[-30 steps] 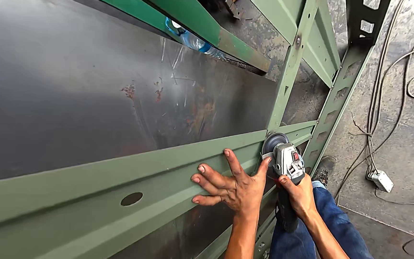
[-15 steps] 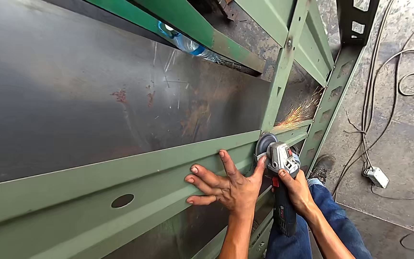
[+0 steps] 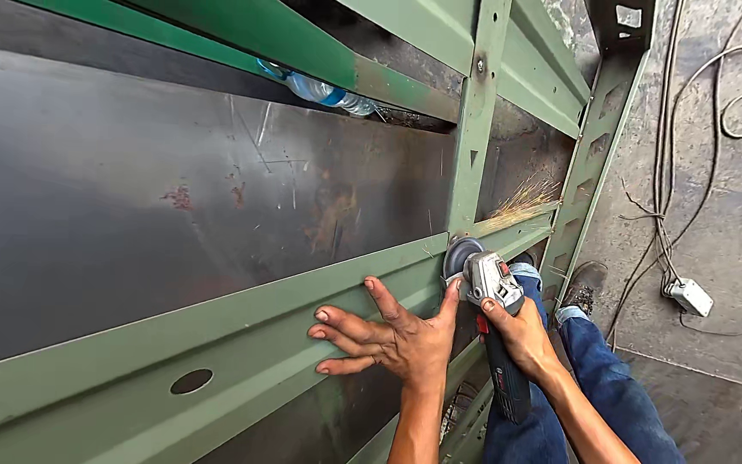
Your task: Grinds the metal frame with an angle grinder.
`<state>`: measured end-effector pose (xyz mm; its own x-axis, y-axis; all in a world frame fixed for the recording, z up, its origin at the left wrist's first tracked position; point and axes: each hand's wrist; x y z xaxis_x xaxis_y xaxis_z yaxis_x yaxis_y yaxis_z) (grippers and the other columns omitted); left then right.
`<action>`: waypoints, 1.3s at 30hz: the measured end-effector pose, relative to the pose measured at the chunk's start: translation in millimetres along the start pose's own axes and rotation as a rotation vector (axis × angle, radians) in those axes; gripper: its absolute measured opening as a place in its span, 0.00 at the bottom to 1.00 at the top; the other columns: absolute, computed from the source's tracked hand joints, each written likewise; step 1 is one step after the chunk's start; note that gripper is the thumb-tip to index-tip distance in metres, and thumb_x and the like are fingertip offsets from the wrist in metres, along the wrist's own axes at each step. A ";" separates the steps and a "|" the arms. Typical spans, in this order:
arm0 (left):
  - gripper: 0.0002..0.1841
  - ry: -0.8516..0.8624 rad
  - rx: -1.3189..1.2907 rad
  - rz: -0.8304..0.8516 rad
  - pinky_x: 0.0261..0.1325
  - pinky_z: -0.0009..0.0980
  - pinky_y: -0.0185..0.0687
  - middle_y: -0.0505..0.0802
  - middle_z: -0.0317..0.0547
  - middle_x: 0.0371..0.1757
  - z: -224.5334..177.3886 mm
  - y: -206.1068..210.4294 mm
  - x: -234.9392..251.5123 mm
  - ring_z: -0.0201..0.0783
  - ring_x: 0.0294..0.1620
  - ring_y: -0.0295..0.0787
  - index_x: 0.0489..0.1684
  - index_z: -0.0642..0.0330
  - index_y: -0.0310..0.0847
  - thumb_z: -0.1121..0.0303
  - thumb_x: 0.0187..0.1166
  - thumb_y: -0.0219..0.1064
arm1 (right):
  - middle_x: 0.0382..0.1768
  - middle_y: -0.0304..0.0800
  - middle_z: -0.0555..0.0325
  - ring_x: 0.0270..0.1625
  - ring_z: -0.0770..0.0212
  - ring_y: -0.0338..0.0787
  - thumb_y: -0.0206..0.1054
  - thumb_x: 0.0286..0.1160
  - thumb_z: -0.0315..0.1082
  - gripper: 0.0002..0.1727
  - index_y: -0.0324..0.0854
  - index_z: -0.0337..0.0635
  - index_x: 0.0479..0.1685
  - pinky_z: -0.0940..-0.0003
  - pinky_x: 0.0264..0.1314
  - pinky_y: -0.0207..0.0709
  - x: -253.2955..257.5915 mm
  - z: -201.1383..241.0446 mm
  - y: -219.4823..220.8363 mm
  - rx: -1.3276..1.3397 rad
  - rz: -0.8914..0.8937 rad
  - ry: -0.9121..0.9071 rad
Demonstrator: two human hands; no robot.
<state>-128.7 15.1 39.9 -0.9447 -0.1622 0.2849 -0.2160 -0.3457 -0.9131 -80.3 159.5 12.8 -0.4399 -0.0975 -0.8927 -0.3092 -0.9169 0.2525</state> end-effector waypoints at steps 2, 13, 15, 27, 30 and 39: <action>0.76 -0.008 0.008 0.014 0.80 0.79 0.16 0.47 0.86 0.88 -1.2 -0.5 0.9 0.78 0.92 0.28 0.95 0.57 0.47 0.13 0.41 0.65 | 0.26 0.92 0.51 0.27 0.54 0.94 0.79 0.55 0.69 0.34 0.88 0.42 0.36 0.56 0.34 0.93 1.1 0.0 -0.1 -0.029 -0.016 0.002; 0.75 -0.023 0.007 0.018 0.80 0.78 0.13 0.45 0.84 0.89 -4.1 -0.2 1.3 0.76 0.92 0.25 0.95 0.56 0.47 0.13 0.41 0.65 | 0.25 0.93 0.54 0.26 0.55 0.94 0.79 0.51 0.72 0.35 0.88 0.46 0.36 0.57 0.33 0.93 1.8 4.2 -1.9 -0.094 -0.038 0.029; 0.77 -0.029 0.021 0.009 0.80 0.78 0.13 0.46 0.85 0.89 -5.1 0.4 1.2 0.76 0.92 0.26 0.94 0.56 0.48 0.11 0.38 0.64 | 0.25 0.93 0.53 0.26 0.55 0.94 0.79 0.53 0.71 0.34 0.89 0.46 0.36 0.57 0.33 0.93 2.2 4.8 -3.5 -0.092 -0.044 0.035; 0.76 -0.026 0.011 0.008 0.80 0.77 0.11 0.44 0.84 0.89 -5.9 1.0 1.0 0.75 0.92 0.24 0.95 0.54 0.47 0.12 0.39 0.65 | 0.25 0.93 0.54 0.26 0.55 0.94 0.79 0.52 0.72 0.35 0.88 0.46 0.37 0.57 0.32 0.93 2.0 8.3 -5.4 -0.109 -0.046 0.048; 0.75 0.000 -0.008 0.000 0.80 0.77 0.11 0.44 0.81 0.90 -3.1 1.3 -0.7 0.73 0.93 0.23 0.96 0.48 0.43 0.13 0.39 0.66 | 0.26 0.93 0.56 0.27 0.56 0.94 0.79 0.50 0.73 0.37 0.88 0.46 0.37 0.57 0.33 0.93 -1.9 5.5 -5.3 -0.132 -0.052 0.056; 0.75 -0.039 0.003 0.024 0.80 0.78 0.12 0.46 0.86 0.88 -8.7 0.2 2.1 0.77 0.92 0.25 0.95 0.56 0.48 0.13 0.40 0.66 | 0.26 0.93 0.54 0.26 0.56 0.94 0.78 0.53 0.73 0.35 0.89 0.47 0.36 0.57 0.33 0.93 0.6 17.8 -7.3 -0.151 -0.040 0.091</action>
<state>-132.9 22.7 37.7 -0.9395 -0.2062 0.2737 -0.1922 -0.3442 -0.9190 -93.3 173.0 17.1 -0.3492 -0.0883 -0.9329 -0.1914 -0.9678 0.1632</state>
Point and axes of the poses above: each hand's wrist, its own x-axis towards the middle knuckle, its own y-axis out of the palm, z = x × y
